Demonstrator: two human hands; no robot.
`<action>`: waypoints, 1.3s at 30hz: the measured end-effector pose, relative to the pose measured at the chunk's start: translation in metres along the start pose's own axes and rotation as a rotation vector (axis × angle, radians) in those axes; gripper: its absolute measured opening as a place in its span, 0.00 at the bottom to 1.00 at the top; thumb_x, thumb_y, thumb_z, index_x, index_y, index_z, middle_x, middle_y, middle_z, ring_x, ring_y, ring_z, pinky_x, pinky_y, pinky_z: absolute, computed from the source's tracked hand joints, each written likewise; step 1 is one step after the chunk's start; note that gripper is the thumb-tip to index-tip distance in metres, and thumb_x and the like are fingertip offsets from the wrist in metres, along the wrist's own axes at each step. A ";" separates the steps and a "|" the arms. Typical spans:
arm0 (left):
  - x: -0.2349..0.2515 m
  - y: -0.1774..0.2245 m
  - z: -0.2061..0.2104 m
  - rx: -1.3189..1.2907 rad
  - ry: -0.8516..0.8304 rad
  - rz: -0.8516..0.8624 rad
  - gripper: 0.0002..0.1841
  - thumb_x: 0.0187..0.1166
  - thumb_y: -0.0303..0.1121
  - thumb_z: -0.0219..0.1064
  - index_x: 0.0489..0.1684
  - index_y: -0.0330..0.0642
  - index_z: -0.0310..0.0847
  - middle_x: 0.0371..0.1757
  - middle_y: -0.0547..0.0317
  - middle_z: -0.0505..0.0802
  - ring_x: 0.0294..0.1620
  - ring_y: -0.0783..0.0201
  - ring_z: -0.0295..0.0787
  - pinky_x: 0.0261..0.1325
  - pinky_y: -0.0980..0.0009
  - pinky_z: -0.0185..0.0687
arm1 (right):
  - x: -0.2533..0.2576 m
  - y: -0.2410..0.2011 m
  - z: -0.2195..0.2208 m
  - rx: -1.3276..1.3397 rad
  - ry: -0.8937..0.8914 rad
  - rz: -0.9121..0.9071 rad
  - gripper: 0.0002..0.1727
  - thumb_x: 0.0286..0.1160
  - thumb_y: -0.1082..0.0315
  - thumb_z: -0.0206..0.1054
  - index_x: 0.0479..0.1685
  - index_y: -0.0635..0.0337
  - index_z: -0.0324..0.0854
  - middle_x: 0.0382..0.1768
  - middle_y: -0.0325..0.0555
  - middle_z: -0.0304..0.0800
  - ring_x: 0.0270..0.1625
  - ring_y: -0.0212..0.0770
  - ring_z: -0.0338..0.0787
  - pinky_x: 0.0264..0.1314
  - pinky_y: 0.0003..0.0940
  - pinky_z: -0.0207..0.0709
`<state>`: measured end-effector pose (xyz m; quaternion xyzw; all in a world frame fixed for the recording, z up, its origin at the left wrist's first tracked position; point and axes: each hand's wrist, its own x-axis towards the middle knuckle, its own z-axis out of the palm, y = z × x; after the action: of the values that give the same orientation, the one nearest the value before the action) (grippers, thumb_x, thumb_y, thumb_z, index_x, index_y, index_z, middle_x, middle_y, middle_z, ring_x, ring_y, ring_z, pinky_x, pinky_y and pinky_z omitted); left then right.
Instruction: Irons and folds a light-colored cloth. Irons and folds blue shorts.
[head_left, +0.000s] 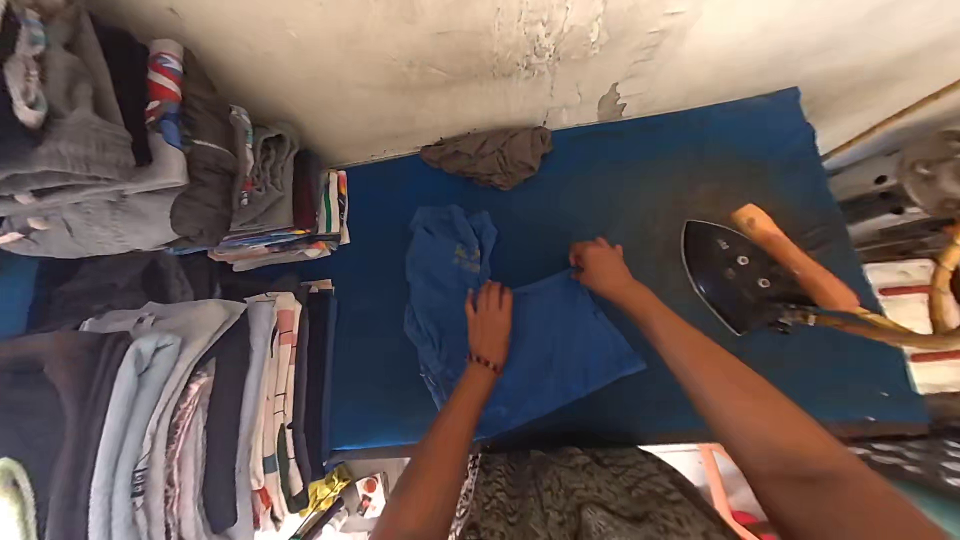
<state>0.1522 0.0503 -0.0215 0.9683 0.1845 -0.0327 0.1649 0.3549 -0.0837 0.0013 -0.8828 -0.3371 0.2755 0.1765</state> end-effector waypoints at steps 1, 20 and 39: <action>-0.014 0.009 0.009 -0.012 0.049 0.072 0.22 0.75 0.17 0.63 0.70 0.33 0.83 0.77 0.37 0.83 0.83 0.36 0.73 0.82 0.32 0.59 | -0.012 -0.005 0.011 -0.007 0.155 -0.026 0.16 0.63 0.83 0.75 0.51 0.71 0.86 0.56 0.72 0.87 0.69 0.78 0.79 0.64 0.80 0.66; -0.094 -0.053 0.026 0.091 0.198 -0.136 0.28 0.84 0.36 0.51 0.80 0.33 0.75 0.82 0.38 0.78 0.82 0.33 0.74 0.80 0.34 0.63 | -0.128 0.054 0.088 -0.023 0.281 -0.042 0.35 0.91 0.52 0.52 0.90 0.66 0.61 0.88 0.62 0.65 0.87 0.67 0.69 0.82 0.77 0.53; 0.116 0.084 -0.042 0.169 -0.732 0.604 0.13 0.84 0.34 0.67 0.50 0.31 0.89 0.74 0.40 0.84 0.77 0.41 0.77 0.77 0.40 0.67 | -0.194 0.057 0.101 0.066 0.414 -0.413 0.07 0.81 0.65 0.66 0.39 0.57 0.88 0.39 0.48 0.95 0.58 0.56 0.94 0.67 0.72 0.72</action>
<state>0.2911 0.0302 0.0293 0.9135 -0.1786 -0.3371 0.1418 0.2014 -0.2462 -0.0353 -0.8267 -0.4572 0.0587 0.3226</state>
